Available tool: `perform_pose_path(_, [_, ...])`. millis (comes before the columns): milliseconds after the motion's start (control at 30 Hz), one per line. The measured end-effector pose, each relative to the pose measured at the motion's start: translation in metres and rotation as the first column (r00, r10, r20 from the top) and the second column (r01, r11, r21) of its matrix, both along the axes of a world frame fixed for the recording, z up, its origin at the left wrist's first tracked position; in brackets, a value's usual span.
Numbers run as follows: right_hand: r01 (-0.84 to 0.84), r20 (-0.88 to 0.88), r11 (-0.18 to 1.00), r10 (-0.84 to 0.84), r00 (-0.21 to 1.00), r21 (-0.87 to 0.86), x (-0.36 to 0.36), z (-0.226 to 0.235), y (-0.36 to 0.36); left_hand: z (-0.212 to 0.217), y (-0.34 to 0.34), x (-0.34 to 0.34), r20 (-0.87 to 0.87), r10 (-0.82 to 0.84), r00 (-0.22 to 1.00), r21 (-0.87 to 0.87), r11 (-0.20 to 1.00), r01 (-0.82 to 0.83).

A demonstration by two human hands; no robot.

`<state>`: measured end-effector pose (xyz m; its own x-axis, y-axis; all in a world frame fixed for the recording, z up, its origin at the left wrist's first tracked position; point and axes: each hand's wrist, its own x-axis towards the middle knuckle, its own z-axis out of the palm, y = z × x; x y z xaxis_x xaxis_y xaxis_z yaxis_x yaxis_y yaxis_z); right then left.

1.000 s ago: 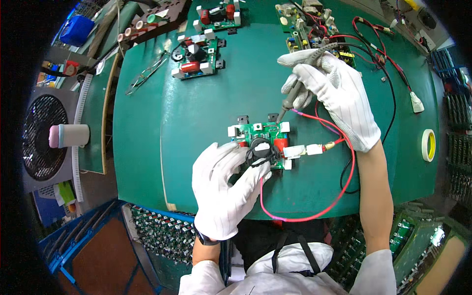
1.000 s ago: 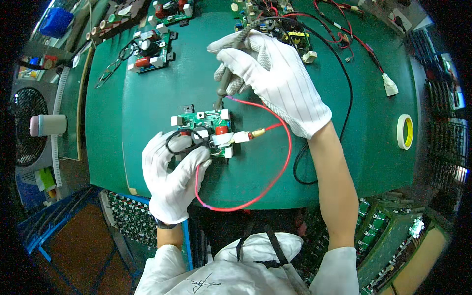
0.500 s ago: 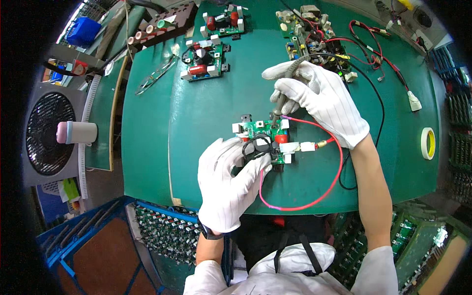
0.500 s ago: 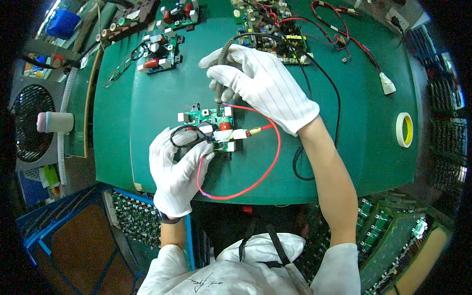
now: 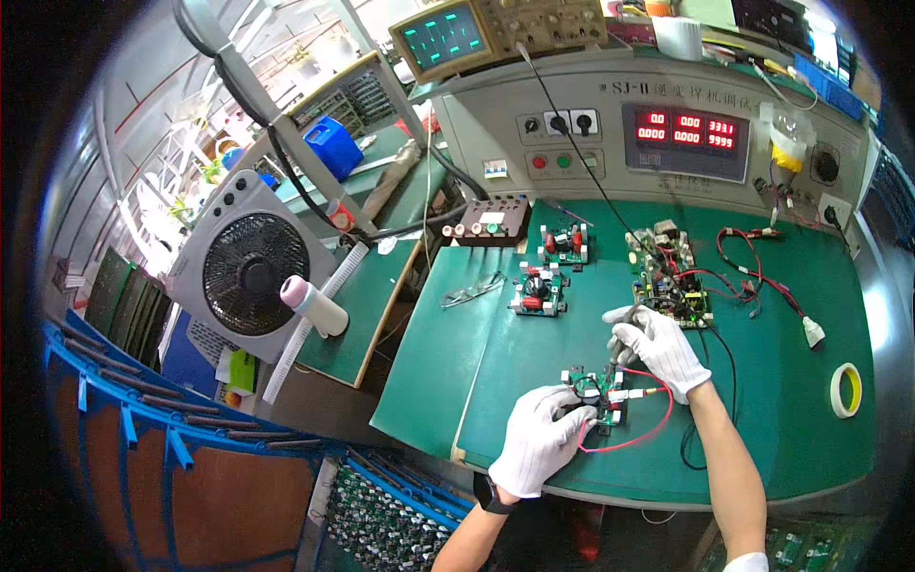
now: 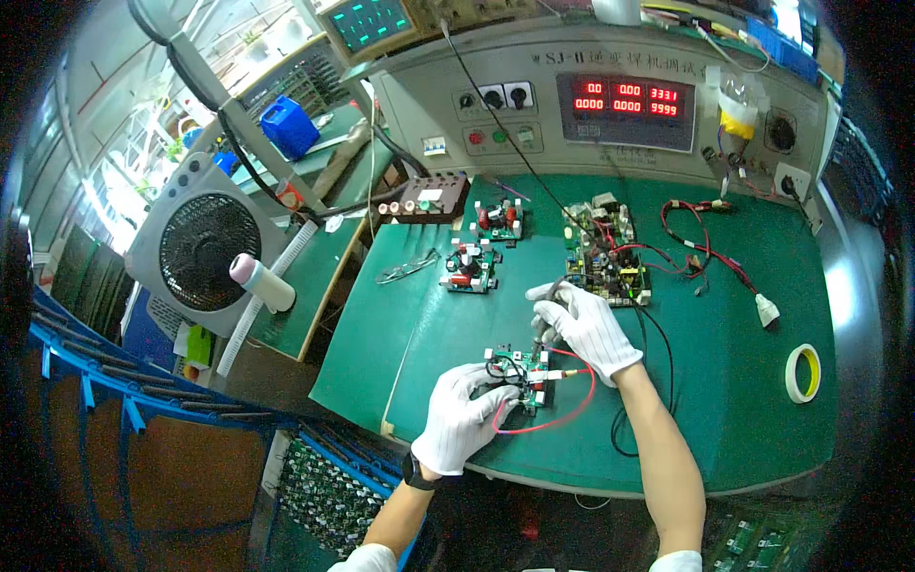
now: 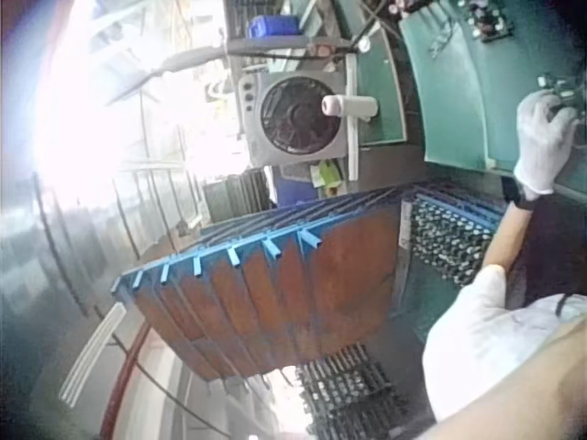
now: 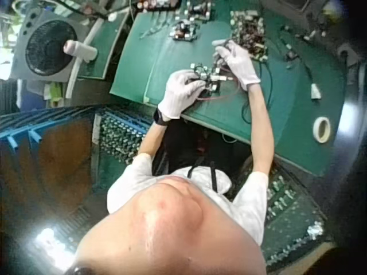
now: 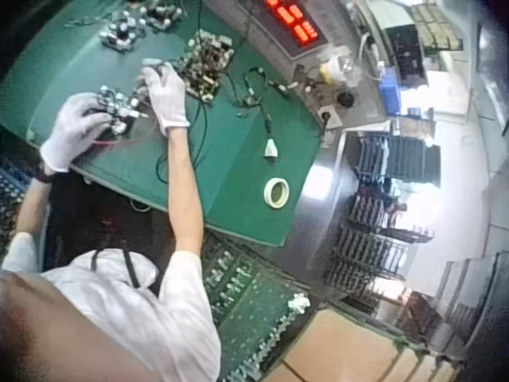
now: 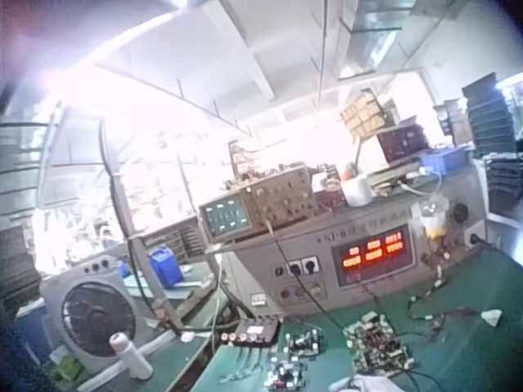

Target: Testing electronic circuit boards using a power supply unit and a probe.

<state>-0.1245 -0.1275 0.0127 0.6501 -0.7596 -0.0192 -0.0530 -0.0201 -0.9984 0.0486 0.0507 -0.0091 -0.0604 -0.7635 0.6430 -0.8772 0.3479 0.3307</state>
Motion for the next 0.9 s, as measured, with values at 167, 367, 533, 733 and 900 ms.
perform_pose_path(167, [-0.024, 0.011, 0.999, 0.025, 1.000, -0.026, 0.0016, 0.0012, -0.0051, 0.0056, -0.0014, -0.0001, 0.002, -0.009, 1.000, -0.014, 1.000, 0.009])
perform_pose_path(367, [-0.042, 0.028, 0.999, 0.043, 0.999, -0.021, 0.0046, 0.0026, -0.0062, 0.0033, 0.0000, 0.0030, 0.001, 0.010, 1.000, 0.012, 1.000, -0.010])
perform_pose_path(533, [-0.027, 0.027, 0.999, 0.028, 0.999, -0.021, 0.0035, 0.0027, -0.0035, 0.0012, 0.0003, 0.0021, 0.015, -0.002, 1.000, 0.002, 1.000, 0.002])
perform_pose_path(733, [-0.028, 0.033, 1.000, 0.028, 0.999, -0.009, 0.0015, 0.0005, -0.0038, 0.0014, 0.0036, 0.0001, 0.014, -0.004, 1.000, -0.016, 1.000, 0.004])
perform_pose_path(900, [-0.021, 0.043, 1.000, 0.022, 0.999, -0.011, 0.0001, -0.0046, -0.0036, 0.0007, 0.0033, -0.0016, 0.012, -0.011, 1.000, -0.014, 1.000, 0.011])
